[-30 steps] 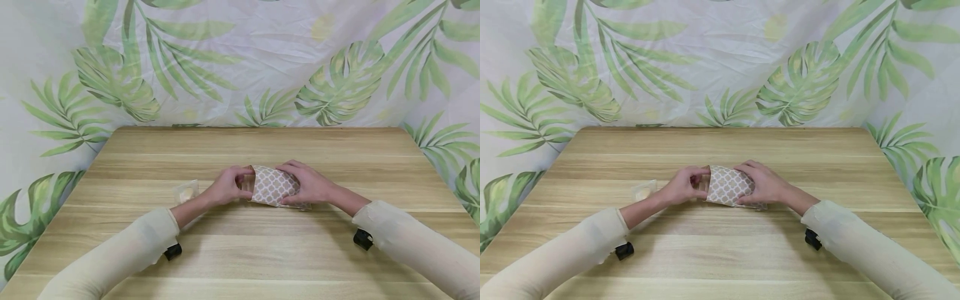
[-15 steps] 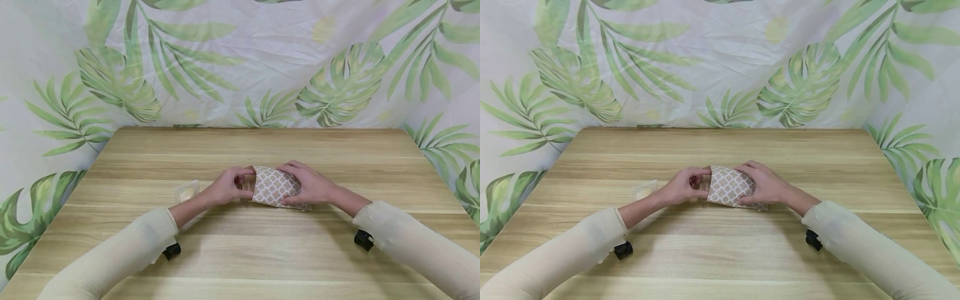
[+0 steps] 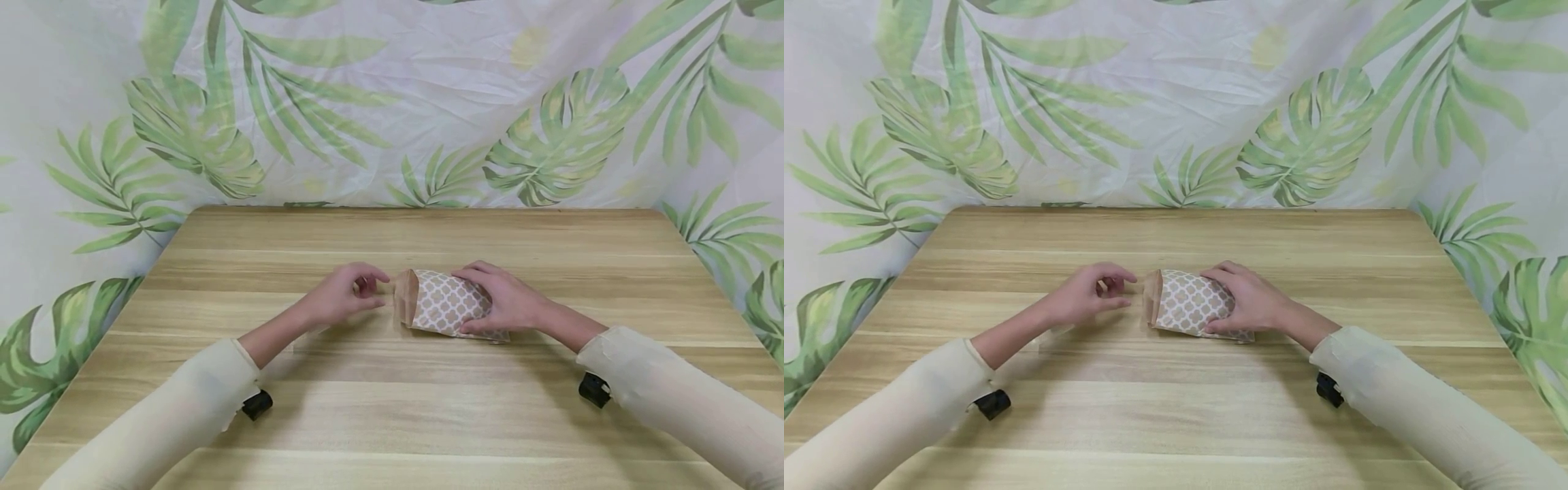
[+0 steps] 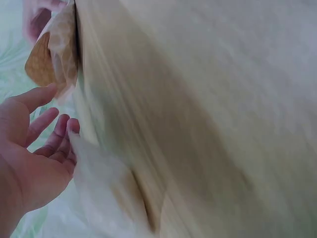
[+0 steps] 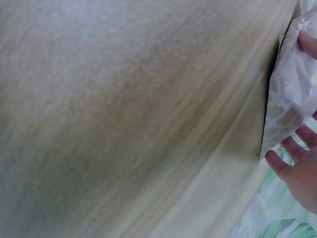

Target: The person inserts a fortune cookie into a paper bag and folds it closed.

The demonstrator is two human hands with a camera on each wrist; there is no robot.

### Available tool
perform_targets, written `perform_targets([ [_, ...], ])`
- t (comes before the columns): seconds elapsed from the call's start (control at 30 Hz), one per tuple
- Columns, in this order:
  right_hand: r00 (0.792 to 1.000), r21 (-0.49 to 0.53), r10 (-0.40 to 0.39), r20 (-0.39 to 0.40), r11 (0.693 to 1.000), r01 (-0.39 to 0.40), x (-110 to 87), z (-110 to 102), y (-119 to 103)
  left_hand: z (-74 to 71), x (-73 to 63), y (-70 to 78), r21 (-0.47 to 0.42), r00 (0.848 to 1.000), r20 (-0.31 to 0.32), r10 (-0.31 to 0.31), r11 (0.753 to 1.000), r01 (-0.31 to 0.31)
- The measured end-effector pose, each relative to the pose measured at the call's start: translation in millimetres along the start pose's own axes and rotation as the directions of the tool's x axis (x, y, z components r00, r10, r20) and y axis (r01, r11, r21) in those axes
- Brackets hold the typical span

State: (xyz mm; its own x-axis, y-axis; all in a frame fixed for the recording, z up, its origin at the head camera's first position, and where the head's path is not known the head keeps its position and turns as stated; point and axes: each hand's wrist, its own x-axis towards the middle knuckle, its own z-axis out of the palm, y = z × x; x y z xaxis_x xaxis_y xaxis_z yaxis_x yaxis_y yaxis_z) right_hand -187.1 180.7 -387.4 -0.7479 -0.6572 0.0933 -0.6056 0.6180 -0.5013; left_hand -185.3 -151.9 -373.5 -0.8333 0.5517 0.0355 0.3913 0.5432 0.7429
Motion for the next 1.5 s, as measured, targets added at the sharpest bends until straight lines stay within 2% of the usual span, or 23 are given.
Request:
perform_targets([
  [0.17, 1.0, -0.007, 0.004, 0.003, 1.0, -0.004, 0.1, 0.4, -0.2, -12.6, -4.7, -7.1, 0.067, 1.0, 0.003, 0.012, 0.998, -0.012],
  [0.37, 1.0, -0.011, 0.004, 0.002, 1.0, -0.004, -0.2, 0.5, 0.2, -23.5, -14.1, -15.0, 0.122, 1.0, 0.004, -0.021, 0.992, 0.02],
  [0.8, 1.0, -0.004, 0.006, -0.001, 1.0, -0.006, -0.6, 1.5, 1.8, -45.3, -37.9, -24.4, 0.103, 0.997, 0.018, -0.081, 0.992, 0.079],
  [0.97, 1.0, -0.002, 0.004, 0.0, 1.0, -0.004, -0.9, 1.4, 1.7, -54.0, -45.0, -30.7, 0.117, 0.998, 0.025, -0.06, 0.992, 0.056],
  [1.2, 1.0, -0.006, 0.001, 0.001, 1.0, -0.001, -1.0, 0.9, 1.6, -65.7, -55.7, -39.3, 0.126, 0.996, 0.082, -0.024, 0.992, 0.014],
  [1.33, 1.0, -0.008, 0.002, 0.001, 1.0, -0.002, -1.0, 1.1, 2.2, -70.1, -60.9, -42.7, 0.124, 0.991, 0.121, -0.048, 0.992, 0.033],
  [1.5, 1.0, -0.004, 0.008, 0.007, 1.0, -0.008, -0.7, 0.8, 2.1, -71.5, -64.1, -43.7, 0.137, 0.988, 0.138, -0.071, 0.989, 0.052],
])
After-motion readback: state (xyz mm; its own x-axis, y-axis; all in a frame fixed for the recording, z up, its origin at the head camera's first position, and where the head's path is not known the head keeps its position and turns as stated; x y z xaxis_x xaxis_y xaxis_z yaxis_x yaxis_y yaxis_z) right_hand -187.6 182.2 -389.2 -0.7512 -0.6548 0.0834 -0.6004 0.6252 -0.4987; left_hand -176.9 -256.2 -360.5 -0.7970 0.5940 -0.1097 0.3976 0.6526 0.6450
